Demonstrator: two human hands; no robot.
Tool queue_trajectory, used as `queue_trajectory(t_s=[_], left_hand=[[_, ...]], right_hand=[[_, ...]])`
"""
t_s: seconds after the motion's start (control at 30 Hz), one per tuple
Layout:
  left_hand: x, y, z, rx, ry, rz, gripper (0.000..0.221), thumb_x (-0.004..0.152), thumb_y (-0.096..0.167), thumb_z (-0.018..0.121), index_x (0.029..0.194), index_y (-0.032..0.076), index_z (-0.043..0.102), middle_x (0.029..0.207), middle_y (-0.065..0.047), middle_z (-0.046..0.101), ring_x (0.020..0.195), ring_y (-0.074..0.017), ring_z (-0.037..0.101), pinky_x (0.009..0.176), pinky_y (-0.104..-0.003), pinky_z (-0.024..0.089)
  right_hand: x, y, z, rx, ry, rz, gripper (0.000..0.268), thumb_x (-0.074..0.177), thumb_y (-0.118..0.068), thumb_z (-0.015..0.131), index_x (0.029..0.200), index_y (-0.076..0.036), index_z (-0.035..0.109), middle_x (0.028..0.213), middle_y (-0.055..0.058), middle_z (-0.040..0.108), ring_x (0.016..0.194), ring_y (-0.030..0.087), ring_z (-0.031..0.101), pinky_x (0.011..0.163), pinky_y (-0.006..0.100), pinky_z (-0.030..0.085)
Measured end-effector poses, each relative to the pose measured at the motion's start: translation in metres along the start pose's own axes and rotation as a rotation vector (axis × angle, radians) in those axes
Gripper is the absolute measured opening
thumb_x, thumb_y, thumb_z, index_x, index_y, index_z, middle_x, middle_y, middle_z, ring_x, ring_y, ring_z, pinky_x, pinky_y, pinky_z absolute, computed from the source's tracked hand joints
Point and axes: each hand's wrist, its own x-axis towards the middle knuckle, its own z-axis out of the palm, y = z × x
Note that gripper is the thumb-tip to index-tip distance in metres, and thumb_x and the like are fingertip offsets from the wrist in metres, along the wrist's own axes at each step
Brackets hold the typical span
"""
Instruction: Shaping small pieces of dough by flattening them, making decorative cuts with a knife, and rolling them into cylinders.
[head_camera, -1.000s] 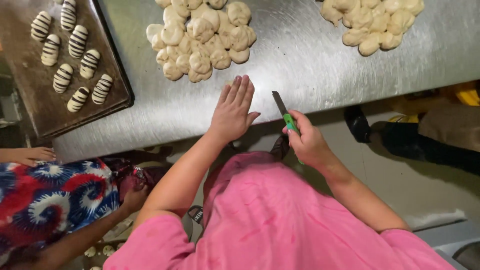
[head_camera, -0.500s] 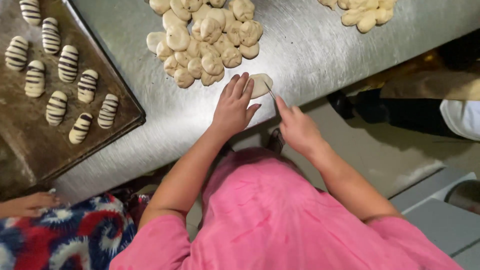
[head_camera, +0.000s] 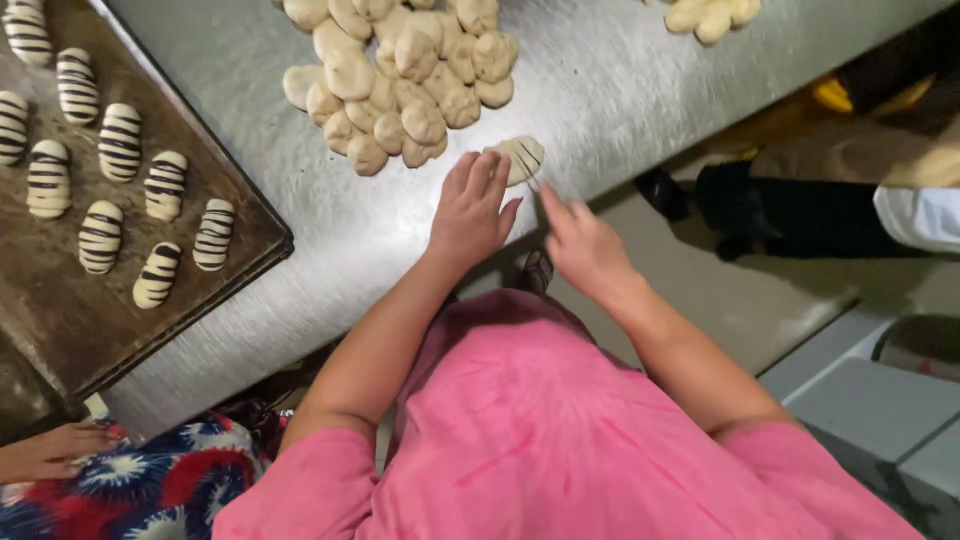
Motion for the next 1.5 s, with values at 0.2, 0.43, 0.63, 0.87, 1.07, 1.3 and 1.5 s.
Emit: queue_trajectory(t_s=[0.2, 0.43, 0.63, 0.87, 1.07, 1.3, 1.5], left_hand=[[0.012, -0.004, 0.000, 0.015, 0.015, 0.080, 0.054, 0.087, 0.032, 0.074, 0.128, -0.002, 0.064, 0.124, -0.018, 0.057, 0.121, -0.0417, 0.055, 0.105, -0.049, 0.047], [0.003, -0.006, 0.010, 0.060, 0.028, 0.034, 0.048, 0.090, 0.031, 0.067, 0.127, -0.001, 0.064, 0.122, -0.017, 0.057, 0.116, -0.0389, 0.057, 0.103, -0.048, 0.047], [0.001, -0.004, -0.001, -0.043, 0.101, 0.017, 0.038, 0.092, 0.020, 0.064, 0.121, -0.005, 0.065, 0.118, -0.020, 0.058, 0.113, -0.0421, 0.059, 0.100, -0.049, 0.050], [-0.006, -0.008, 0.004, -0.032, 0.090, 0.053, 0.029, 0.091, 0.012, 0.058, 0.116, -0.002, 0.066, 0.110, -0.016, 0.059, 0.110, -0.0393, 0.061, 0.097, -0.046, 0.052], [-0.007, -0.011, 0.002, -0.137, 0.164, -0.063, 0.032, 0.088, 0.011, 0.062, 0.117, -0.002, 0.067, 0.113, -0.016, 0.059, 0.109, -0.0384, 0.061, 0.097, -0.047, 0.051], [0.015, -0.004, -0.001, -0.056, 0.173, -0.141, 0.038, 0.086, 0.015, 0.069, 0.122, 0.001, 0.070, 0.109, -0.012, 0.061, 0.105, -0.0337, 0.061, 0.092, -0.045, 0.049], [0.041, 0.018, 0.016, 0.086, -0.038, -0.331, 0.034, 0.088, 0.021, 0.063, 0.119, 0.007, 0.070, 0.104, -0.007, 0.060, 0.099, -0.0294, 0.059, 0.085, -0.044, 0.050]], right_hand=[[0.004, -0.013, -0.012, 0.116, -0.041, 0.030, 0.071, 0.089, -0.018, 0.056, 0.159, -0.021, 0.040, 0.092, 0.020, 0.059, 0.069, 0.053, 0.068, 0.062, 0.063, 0.058], [0.028, -0.020, -0.001, 0.127, -0.037, 0.011, 0.070, 0.090, -0.019, 0.055, 0.159, -0.019, 0.042, 0.096, 0.016, 0.059, 0.070, 0.048, 0.070, 0.063, 0.057, 0.060], [-0.011, -0.027, -0.029, 0.158, -0.169, 0.082, 0.073, 0.090, -0.020, 0.052, 0.161, -0.021, 0.037, 0.097, 0.019, 0.057, 0.070, 0.054, 0.067, 0.062, 0.063, 0.057], [0.015, -0.044, -0.020, 0.197, -0.092, 0.019, 0.067, 0.090, -0.018, 0.051, 0.156, -0.015, 0.044, 0.091, 0.022, 0.056, 0.067, 0.056, 0.065, 0.059, 0.065, 0.054], [-0.035, 0.025, -0.030, 0.032, 0.072, -0.038, 0.071, 0.087, -0.014, 0.056, 0.158, -0.019, 0.049, 0.089, 0.010, 0.053, 0.070, 0.040, 0.068, 0.059, 0.047, 0.060], [0.105, 0.117, -0.006, -0.244, 0.330, -0.332, 0.060, 0.082, -0.029, 0.075, 0.141, -0.020, 0.068, 0.106, 0.013, 0.062, 0.083, 0.036, 0.070, 0.060, 0.047, 0.058], [0.151, 0.073, 0.015, 0.103, 0.123, -0.660, 0.022, 0.093, -0.034, 0.062, 0.103, -0.017, 0.072, 0.109, 0.007, 0.065, 0.094, 0.033, 0.065, 0.070, 0.045, 0.055]])
